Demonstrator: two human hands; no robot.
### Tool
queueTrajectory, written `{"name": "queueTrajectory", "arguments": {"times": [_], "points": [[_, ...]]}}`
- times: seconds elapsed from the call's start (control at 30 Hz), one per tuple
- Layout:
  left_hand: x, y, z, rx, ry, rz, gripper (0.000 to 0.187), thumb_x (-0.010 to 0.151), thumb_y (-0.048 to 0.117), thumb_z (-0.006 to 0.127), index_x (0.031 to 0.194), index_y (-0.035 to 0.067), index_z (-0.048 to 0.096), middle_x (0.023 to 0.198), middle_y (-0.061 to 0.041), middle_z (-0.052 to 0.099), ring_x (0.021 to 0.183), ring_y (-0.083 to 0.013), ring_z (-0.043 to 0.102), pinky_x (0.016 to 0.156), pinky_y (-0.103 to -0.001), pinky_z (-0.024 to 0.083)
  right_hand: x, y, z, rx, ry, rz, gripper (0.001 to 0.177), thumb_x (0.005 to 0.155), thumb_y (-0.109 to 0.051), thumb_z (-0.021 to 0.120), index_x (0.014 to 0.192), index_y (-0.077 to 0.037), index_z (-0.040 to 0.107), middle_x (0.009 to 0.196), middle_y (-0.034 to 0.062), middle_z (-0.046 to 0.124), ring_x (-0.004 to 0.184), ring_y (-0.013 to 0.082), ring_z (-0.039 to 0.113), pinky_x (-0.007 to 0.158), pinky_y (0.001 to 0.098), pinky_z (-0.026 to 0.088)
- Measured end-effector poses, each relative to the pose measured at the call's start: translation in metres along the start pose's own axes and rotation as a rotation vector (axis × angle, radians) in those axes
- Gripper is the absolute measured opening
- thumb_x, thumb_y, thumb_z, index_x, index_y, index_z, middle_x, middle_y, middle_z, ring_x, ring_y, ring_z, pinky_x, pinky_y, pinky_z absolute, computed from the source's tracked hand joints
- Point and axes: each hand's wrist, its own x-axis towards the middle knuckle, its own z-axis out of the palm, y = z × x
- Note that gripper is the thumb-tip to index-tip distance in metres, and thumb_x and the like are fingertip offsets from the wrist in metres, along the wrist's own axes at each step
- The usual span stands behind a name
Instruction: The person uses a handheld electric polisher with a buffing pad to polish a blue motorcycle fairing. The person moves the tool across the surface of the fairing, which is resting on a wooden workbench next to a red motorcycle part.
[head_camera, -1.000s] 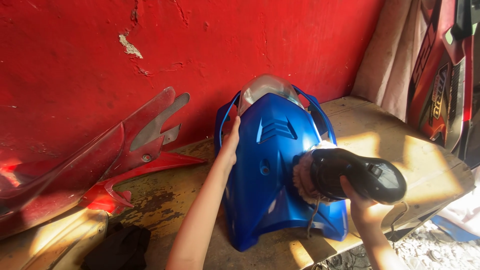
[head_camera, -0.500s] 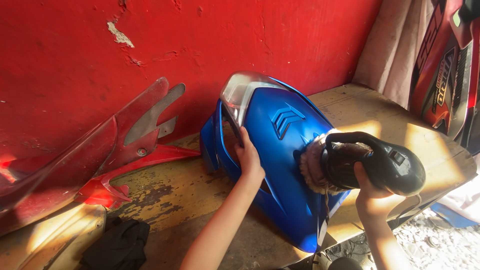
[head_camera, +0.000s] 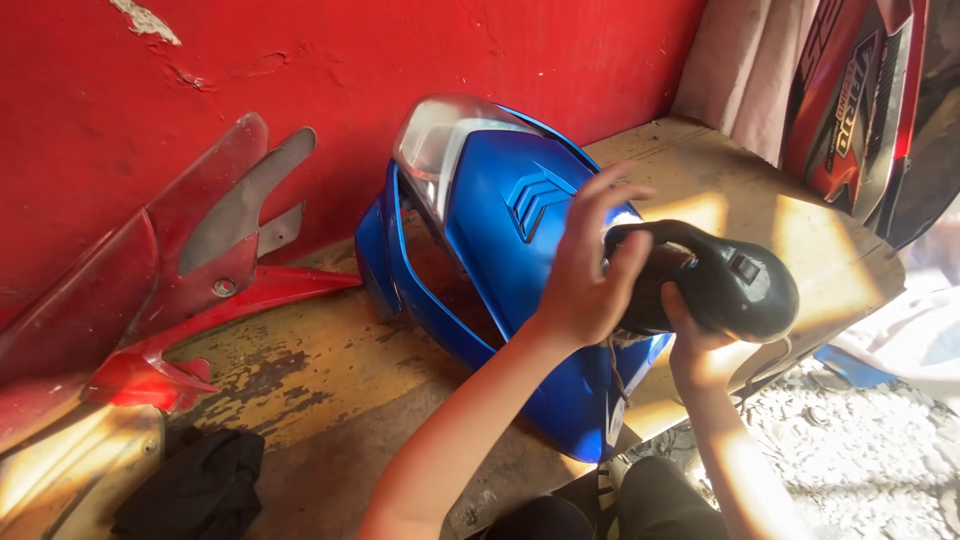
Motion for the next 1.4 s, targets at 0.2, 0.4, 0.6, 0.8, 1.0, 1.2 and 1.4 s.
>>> {"name": "queueTrajectory", "arguments": {"times": [0.2, 0.4, 0.6, 0.8, 1.0, 1.2, 1.4], "points": [[0.019, -0.01, 0.04, 0.191, -0.246, -0.167, 0.04, 0.106, 0.04, 0.056, 0.088, 0.006, 0.066, 0.082, -0.014, 0.066, 0.077, -0.0303, 0.069, 0.073, -0.038, 0.052, 0.006, -0.028, -0.017, 0.063, -0.135, 0.026, 0.052, 0.082, -0.008, 0.085, 0.128, -0.002, 0.063, 0.121, 0.0075, 0.069, 0.11, 0.0186, 0.067, 0.1, 0.0332, 0.054], [0.002, 0.011, 0.03, 0.136, -0.193, -0.027, 0.034, 0.102, 0.035, 0.054, 0.083, 0.011, 0.07, 0.075, -0.011, 0.067, 0.069, -0.0314, 0.069, 0.064, -0.038, 0.053, -0.013, -0.003, -0.045, -0.105, -0.267, 0.005, 0.049, 0.081, -0.007, 0.087, 0.125, -0.003, 0.067, 0.119, 0.0076, 0.071, 0.106, 0.0177, 0.07, 0.097, 0.0325, 0.056], [-0.021, -0.003, 0.023, 0.048, -0.293, 0.064, 0.029, 0.102, 0.026, 0.05, 0.089, 0.007, 0.068, 0.077, -0.016, 0.065, 0.073, -0.0342, 0.067, 0.069, -0.041, 0.054, -0.003, -0.041, -0.054, 0.016, -0.397, 0.163, 0.056, 0.074, -0.01, 0.088, 0.123, -0.004, 0.064, 0.111, 0.0054, 0.074, 0.094, 0.0133, 0.069, 0.086, 0.0296, 0.056], [-0.023, -0.007, 0.007, 0.06, -0.297, 0.077, 0.028, 0.102, 0.023, 0.047, 0.085, 0.006, 0.061, 0.078, -0.017, 0.063, 0.075, -0.0368, 0.064, 0.07, -0.043, 0.051, -0.004, -0.043, -0.037, -0.011, -0.333, -0.092, 0.056, 0.071, -0.01, 0.09, 0.118, 0.001, 0.063, 0.126, 0.0132, 0.069, 0.109, 0.0208, 0.067, 0.098, 0.0304, 0.055], [-0.041, 0.011, -0.006, 0.118, -0.315, 0.048, 0.029, 0.101, 0.024, 0.048, 0.078, 0.009, 0.056, 0.069, -0.013, 0.058, 0.068, -0.0337, 0.061, 0.066, -0.044, 0.048, -0.015, -0.07, -0.037, 0.087, -0.323, -0.066, 0.054, 0.064, -0.02, 0.095, 0.101, -0.003, 0.059, 0.116, 0.0092, 0.073, 0.12, 0.0212, 0.07, 0.1, 0.0293, 0.056], [-0.051, 0.008, 0.007, 0.028, -0.338, 0.057, 0.027, 0.101, 0.022, 0.05, 0.079, 0.007, 0.055, 0.072, -0.015, 0.058, 0.07, -0.0355, 0.061, 0.065, -0.044, 0.046, -0.009, -0.05, -0.051, -0.392, -0.333, -0.427, 0.048, 0.059, -0.02, 0.096, 0.096, -0.004, 0.071, 0.106, 0.0144, 0.073, 0.104, 0.0243, 0.073, 0.09, 0.0345, 0.059], [-0.059, 0.002, -0.016, -0.003, -0.278, 0.077, 0.026, 0.099, 0.018, 0.047, 0.075, 0.007, 0.049, 0.068, -0.012, 0.051, 0.068, -0.0341, 0.06, 0.065, -0.043, 0.047, -0.014, -0.059, -0.038, -0.015, -0.427, -0.282, 0.052, 0.062, -0.02, 0.096, 0.098, -0.007, 0.061, 0.115, 0.0138, 0.072, 0.125, 0.0334, 0.068, 0.107, 0.0436, 0.059]]}}
